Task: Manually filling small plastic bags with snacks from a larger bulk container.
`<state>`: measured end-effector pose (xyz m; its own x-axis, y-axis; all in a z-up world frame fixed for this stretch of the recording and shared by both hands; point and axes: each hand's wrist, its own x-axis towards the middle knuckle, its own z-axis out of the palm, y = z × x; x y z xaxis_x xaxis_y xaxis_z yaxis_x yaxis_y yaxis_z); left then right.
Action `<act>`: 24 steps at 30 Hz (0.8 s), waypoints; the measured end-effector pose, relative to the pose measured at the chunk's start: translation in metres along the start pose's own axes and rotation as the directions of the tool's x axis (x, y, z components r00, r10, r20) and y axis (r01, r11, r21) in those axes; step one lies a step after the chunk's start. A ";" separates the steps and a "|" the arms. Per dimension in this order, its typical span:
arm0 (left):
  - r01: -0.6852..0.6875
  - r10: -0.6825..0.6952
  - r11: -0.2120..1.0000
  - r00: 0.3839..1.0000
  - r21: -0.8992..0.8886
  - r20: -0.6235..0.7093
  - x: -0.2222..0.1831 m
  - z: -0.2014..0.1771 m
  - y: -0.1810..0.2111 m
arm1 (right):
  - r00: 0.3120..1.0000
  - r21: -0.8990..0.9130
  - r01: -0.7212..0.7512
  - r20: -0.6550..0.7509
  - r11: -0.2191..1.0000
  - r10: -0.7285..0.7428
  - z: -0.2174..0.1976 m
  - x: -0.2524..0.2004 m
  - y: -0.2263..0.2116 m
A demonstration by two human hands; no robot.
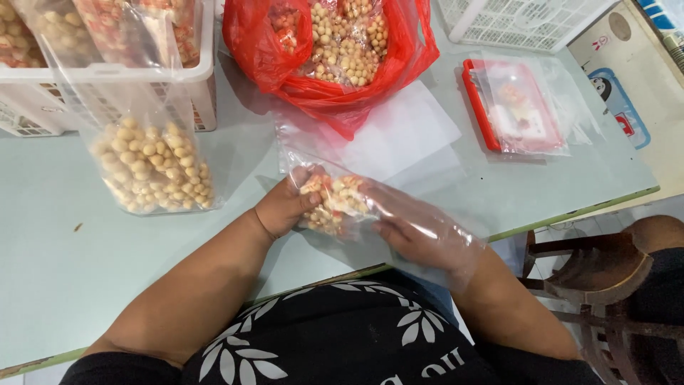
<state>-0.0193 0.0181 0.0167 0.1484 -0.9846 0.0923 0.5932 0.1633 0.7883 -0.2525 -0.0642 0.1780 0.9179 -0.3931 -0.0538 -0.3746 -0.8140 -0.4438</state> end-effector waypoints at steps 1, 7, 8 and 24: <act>0.008 -0.008 1.000 1.000 0.015 0.026 0.005 -0.006 -0.006 | 0.992 0.014 0.120 -0.028 0.993 -0.119 0.009 0.000 0.010; 0.037 -0.041 0.998 0.996 0.045 0.076 0.009 -0.018 -0.019 | 0.948 -0.034 0.314 -0.045 0.949 -0.315 0.033 0.004 0.038; 0.051 -0.052 0.999 0.995 0.011 0.090 0.009 -0.016 -0.019 | 0.966 -0.031 0.258 -0.014 0.966 -0.258 0.036 0.005 0.043; 0.082 -0.082 0.997 0.989 0.008 0.121 0.006 -0.014 -0.009 | 0.957 -0.021 0.167 -0.237 0.986 -0.167 0.051 -0.001 0.037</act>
<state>-0.0126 0.0115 0.0013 0.0023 -0.9950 0.1000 0.5974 0.0815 0.7978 -0.2602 -0.0721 0.1158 0.9101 -0.3414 0.2350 -0.2188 -0.8773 -0.4272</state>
